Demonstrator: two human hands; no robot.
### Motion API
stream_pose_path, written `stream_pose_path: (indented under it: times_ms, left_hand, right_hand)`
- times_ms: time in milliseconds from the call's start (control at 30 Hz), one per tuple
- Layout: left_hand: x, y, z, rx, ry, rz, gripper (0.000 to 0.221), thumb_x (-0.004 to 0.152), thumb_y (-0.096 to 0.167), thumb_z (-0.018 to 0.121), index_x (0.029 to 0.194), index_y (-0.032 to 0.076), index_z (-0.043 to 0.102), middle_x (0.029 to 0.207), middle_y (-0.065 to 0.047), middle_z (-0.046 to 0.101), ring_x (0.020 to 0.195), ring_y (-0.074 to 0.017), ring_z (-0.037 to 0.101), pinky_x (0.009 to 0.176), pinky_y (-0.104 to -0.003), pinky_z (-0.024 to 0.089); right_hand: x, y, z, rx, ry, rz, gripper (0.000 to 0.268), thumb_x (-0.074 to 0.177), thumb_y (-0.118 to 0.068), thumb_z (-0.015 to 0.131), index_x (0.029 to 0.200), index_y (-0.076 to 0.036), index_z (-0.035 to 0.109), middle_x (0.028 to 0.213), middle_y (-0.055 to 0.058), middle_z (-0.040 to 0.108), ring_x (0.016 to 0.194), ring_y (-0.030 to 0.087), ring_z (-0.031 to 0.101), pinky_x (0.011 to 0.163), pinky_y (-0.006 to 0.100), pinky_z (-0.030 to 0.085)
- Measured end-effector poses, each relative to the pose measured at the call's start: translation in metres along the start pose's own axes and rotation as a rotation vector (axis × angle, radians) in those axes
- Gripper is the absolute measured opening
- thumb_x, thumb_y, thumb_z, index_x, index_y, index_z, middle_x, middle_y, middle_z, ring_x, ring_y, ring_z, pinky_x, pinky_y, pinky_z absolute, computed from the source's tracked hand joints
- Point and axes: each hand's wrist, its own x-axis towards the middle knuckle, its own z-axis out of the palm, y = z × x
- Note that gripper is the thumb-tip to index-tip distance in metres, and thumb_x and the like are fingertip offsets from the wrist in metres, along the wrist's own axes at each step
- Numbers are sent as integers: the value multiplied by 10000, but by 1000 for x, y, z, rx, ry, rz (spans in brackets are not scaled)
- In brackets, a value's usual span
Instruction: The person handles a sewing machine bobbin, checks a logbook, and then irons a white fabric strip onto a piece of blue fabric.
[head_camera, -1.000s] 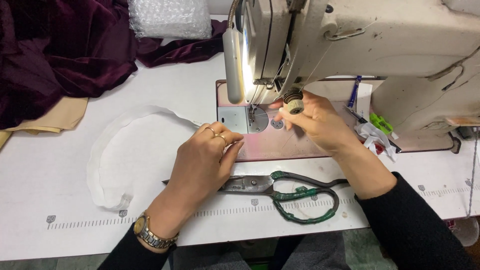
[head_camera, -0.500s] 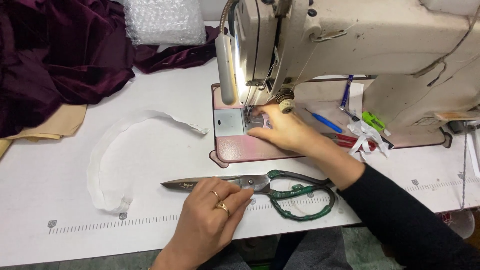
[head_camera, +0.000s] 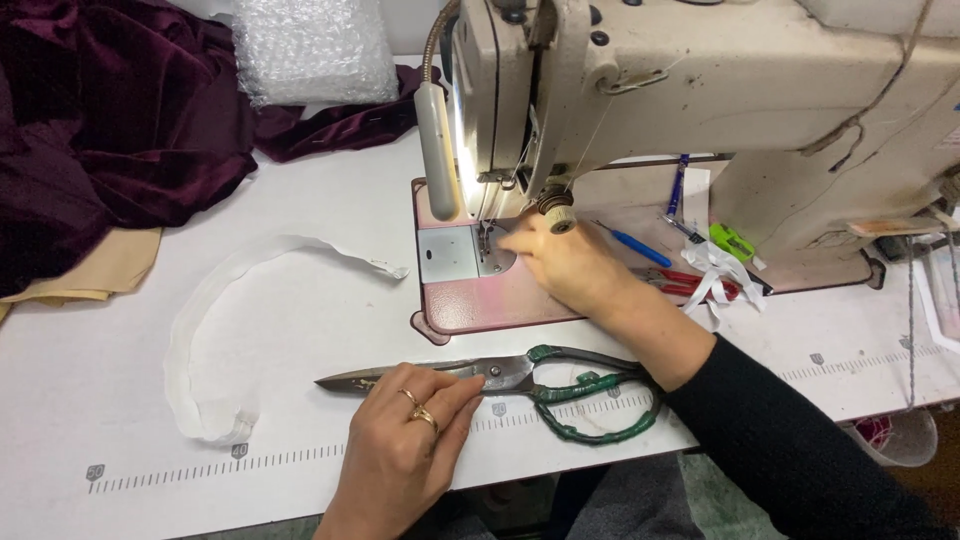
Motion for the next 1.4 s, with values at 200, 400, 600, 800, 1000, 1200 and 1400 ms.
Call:
stream_pose_path:
  times_ms: [200,400,600,800,1000,1200,1400]
  left_hand:
    - [0,3,1,68,-7,108,131,869,58,661,994,18,655,839,-74,626,695,-245,540,645,-352,456]
    - [-3,2,4,83,-85,307,208,859,212,694,1000,61,671,953,-68,636,804,-251,564,734,-383,456]
    - [-12,-4,12,177,-324,493,616,780,554,676,1259,182,567,1356,-80,539,1219,-273,519,1087,-477,333]
    - [-26,-6,19,327,-359,521,718,754,616,596,1348,220,522,1448,-57,493,1334,-276,466,1125,-515,319]
    - [-35,-13,25,351,-338,492,728,736,662,557,1348,268,535,1423,-27,532,1359,-256,461,1134,-518,336]
    - [-47,-30,41,432,-273,439,777,661,783,484,1279,330,608,1348,35,620,1305,-215,543,1098,-522,436]
    - [-86,-130,89,570,-352,443,536,677,573,493,1144,362,648,1246,0,695,1179,-239,689,1030,-482,529]
  right_hand:
    - [-29,93,-44,-378,416,-277,294,923,32,521,1181,-44,640,1223,162,555,1082,285,572,881,405,503]
    - [-168,126,-43,-249,682,-234,157,966,-28,598,817,20,601,746,89,532,594,190,460,587,308,366]
    - [-195,158,-12,-236,827,-139,399,987,-115,522,617,-55,387,558,33,372,500,168,362,514,339,264]
    - [-191,161,-9,-355,888,-69,459,985,-236,530,560,-119,402,498,-35,381,451,128,360,446,308,224]
    - [-190,160,-11,-371,856,-39,481,971,-308,538,548,-142,381,493,-43,389,438,126,366,432,303,235]
    - [-189,159,-15,-372,858,-65,469,959,-323,520,536,-157,405,479,-43,419,412,125,395,401,295,255]
    - [-193,152,-19,-351,880,-68,470,945,-335,514,538,-152,366,495,-40,472,425,151,462,404,319,295]
